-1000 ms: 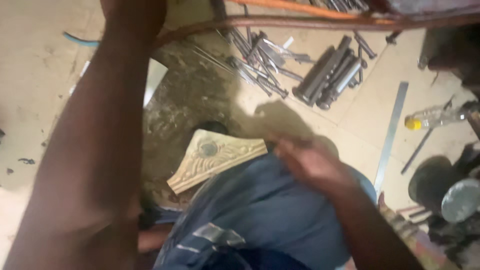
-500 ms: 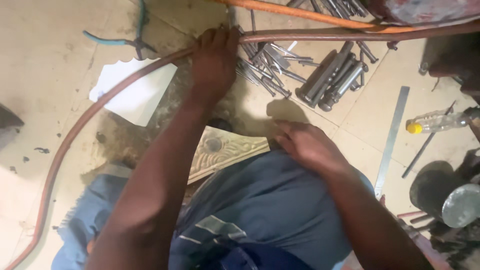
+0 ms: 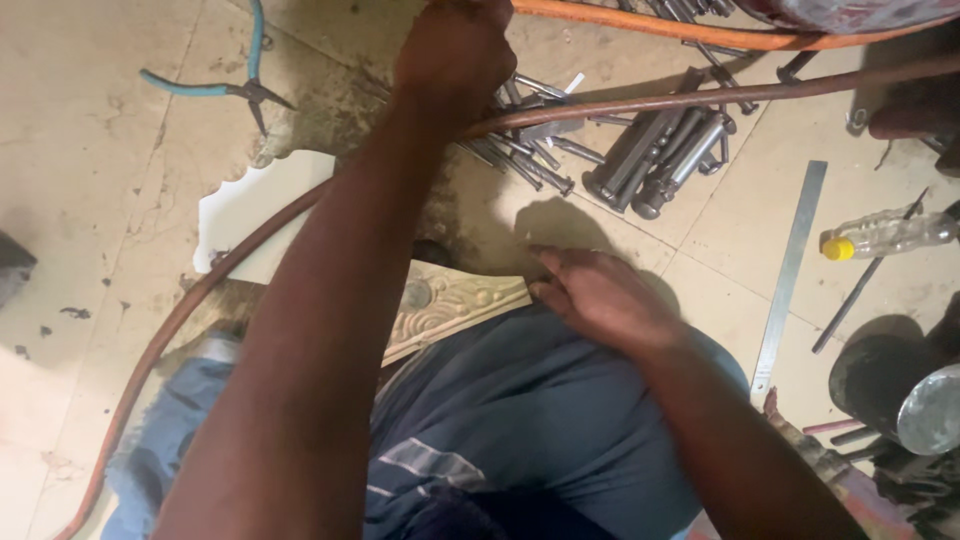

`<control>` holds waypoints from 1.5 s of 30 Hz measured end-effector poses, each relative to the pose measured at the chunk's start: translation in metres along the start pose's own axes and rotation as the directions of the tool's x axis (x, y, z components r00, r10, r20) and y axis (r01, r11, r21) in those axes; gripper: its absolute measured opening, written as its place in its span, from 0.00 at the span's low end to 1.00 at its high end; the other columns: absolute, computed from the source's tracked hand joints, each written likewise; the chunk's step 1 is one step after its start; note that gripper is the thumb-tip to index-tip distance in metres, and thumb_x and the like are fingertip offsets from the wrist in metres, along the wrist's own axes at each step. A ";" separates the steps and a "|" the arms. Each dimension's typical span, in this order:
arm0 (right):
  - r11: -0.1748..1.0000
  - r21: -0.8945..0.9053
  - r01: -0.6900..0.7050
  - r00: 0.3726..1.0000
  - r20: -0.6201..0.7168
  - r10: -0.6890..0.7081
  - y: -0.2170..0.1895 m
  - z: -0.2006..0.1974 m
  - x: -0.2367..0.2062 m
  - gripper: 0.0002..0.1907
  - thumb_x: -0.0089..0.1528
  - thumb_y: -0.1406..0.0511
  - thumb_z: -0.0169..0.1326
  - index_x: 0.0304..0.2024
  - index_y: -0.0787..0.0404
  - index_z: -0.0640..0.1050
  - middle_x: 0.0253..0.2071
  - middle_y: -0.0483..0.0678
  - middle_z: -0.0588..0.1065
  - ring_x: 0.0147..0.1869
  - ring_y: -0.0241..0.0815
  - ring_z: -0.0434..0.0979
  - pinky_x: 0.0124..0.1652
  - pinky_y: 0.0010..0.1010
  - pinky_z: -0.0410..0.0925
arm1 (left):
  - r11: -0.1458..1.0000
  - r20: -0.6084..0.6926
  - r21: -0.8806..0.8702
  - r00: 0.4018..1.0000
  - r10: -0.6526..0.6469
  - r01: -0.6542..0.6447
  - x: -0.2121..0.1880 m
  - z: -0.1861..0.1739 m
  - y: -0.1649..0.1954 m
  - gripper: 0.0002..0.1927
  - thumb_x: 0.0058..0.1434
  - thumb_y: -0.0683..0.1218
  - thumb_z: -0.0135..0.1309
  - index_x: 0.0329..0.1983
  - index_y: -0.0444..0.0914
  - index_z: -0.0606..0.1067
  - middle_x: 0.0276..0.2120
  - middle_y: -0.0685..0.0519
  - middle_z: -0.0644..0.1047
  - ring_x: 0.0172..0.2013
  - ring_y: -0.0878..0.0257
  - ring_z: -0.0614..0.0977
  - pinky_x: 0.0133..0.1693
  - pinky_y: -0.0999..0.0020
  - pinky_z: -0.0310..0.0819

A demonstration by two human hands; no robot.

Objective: The person sits on the floor with a wooden board on their lap and traces the raised decorative pattern of an ornamental sheet-metal piece with an orange pencil. They then pick up a dark punch-like object, handle the ornament, and use red-handled shears to cut a thin metal strip before resting.

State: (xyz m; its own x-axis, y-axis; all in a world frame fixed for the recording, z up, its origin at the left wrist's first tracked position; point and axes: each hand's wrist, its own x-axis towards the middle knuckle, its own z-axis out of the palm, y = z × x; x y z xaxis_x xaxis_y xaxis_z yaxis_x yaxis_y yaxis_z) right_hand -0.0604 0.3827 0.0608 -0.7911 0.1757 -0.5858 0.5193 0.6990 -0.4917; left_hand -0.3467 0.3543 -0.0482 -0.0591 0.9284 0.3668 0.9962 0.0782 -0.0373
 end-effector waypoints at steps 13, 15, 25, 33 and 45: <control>0.998 -0.018 0.059 0.996 -0.061 -0.060 0.001 0.004 0.002 0.25 0.63 0.55 0.53 0.62 0.56 0.73 0.53 0.56 0.78 0.58 0.59 0.76 0.56 0.47 0.67 | 0.985 0.235 -0.166 0.968 0.089 -0.050 0.005 -0.001 -0.003 0.10 0.57 0.47 0.57 0.38 0.38 0.79 0.37 0.43 0.79 0.38 0.46 0.82 0.36 0.51 0.75; 0.995 -0.019 0.094 0.990 -0.104 -0.095 0.001 0.004 0.003 0.26 0.63 0.55 0.53 0.61 0.56 0.73 0.55 0.56 0.77 0.59 0.58 0.76 0.56 0.47 0.67 | 0.995 0.140 -0.080 0.988 0.071 -0.060 0.003 -0.003 -0.007 0.16 0.50 0.52 0.56 0.37 0.38 0.79 0.36 0.44 0.79 0.38 0.48 0.83 0.35 0.50 0.76; 0.994 -0.033 0.105 0.984 -0.142 -0.109 0.005 0.003 0.009 0.25 0.64 0.55 0.53 0.61 0.57 0.74 0.55 0.58 0.77 0.59 0.60 0.75 0.56 0.45 0.67 | 0.936 0.024 -0.133 0.946 -0.324 0.325 -0.066 -0.054 -0.016 0.21 0.63 0.43 0.53 0.60 0.37 0.78 0.41 0.46 0.76 0.43 0.48 0.79 0.35 0.52 0.76; 0.998 -0.022 0.062 0.990 -0.126 -0.065 0.009 0.008 0.014 0.23 0.63 0.56 0.55 0.60 0.56 0.75 0.50 0.58 0.79 0.54 0.60 0.78 0.53 0.45 0.71 | 0.982 0.272 -0.081 0.952 -0.142 0.169 -0.127 -0.061 0.044 0.08 0.56 0.45 0.54 0.37 0.40 0.80 0.45 0.47 0.79 0.47 0.50 0.80 0.42 0.52 0.78; 0.998 -0.049 0.043 0.985 -0.166 -0.051 0.017 0.014 0.022 0.22 0.61 0.61 0.57 0.58 0.57 0.76 0.48 0.58 0.80 0.52 0.60 0.79 0.50 0.46 0.71 | 0.826 0.074 -0.074 0.829 -0.555 0.559 -0.107 -0.009 -0.017 0.15 0.59 0.40 0.51 0.49 0.35 0.77 0.46 0.40 0.77 0.48 0.43 0.79 0.42 0.50 0.78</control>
State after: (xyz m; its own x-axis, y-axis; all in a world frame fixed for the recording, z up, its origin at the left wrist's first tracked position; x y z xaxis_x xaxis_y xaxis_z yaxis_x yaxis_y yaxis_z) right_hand -0.0647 0.3888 0.0312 -0.8591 0.2527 -0.4452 0.4683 0.7391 -0.4841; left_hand -0.3566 0.2505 -0.0785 -0.6064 0.7528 0.2560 0.7941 0.5569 0.2435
